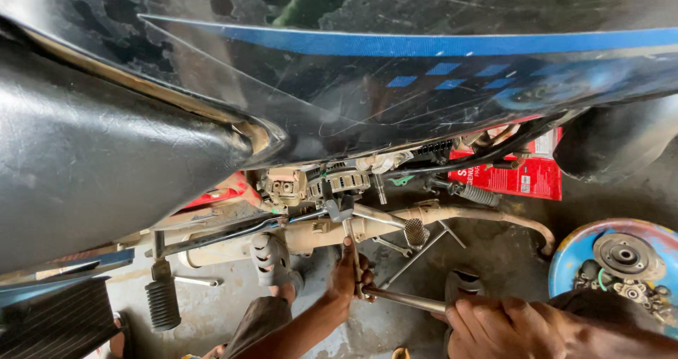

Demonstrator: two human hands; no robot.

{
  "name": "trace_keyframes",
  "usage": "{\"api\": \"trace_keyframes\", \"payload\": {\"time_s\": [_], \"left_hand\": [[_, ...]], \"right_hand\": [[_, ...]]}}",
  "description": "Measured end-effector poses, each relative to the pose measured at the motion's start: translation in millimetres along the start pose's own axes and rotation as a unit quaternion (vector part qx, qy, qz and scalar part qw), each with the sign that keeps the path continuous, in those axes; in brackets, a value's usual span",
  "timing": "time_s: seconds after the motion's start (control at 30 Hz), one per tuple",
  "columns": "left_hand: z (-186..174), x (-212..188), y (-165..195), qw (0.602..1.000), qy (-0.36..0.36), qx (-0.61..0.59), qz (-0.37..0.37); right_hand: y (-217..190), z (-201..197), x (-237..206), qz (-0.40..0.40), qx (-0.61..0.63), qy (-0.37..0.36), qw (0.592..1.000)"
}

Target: The person sits on a low stool and works on the exposed engine of a motorcycle. They install a clutch basket, insert bolts, and tighten them using a socket wrench. The person also handles springs and other small engine parts from a blue basin.

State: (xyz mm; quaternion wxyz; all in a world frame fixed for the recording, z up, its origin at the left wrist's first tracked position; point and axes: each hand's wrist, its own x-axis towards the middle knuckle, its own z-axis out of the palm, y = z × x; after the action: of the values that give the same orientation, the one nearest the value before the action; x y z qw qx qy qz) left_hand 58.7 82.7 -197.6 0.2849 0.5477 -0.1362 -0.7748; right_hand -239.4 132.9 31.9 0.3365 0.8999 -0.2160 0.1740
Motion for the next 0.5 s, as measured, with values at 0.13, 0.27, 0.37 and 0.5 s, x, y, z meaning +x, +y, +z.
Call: {"api": "trace_keyframes", "payload": {"time_s": [0.13,0.27,0.37,0.5], "left_hand": [[-1.4,1.0,5.3,0.997,-0.031,0.001,-0.065],[8.8,-4.4,16.2,0.999,-0.005,0.039,-0.035],[10.9,-14.7,26.3,0.996,-0.014,0.080,-0.034],[12.1,-20.4,35.7,0.979,-0.015,0.203,0.007]], "right_hand": [[10.5,4.5,-3.4,-0.065,-0.052,0.034,0.996],[3.3,-29.4,10.9,-0.069,0.015,-0.182,0.981],[-3.4,-50.3,20.8,0.128,0.113,-0.013,0.985],[-62.4,-39.4,31.8,0.514,0.477,0.274,0.658]]}}
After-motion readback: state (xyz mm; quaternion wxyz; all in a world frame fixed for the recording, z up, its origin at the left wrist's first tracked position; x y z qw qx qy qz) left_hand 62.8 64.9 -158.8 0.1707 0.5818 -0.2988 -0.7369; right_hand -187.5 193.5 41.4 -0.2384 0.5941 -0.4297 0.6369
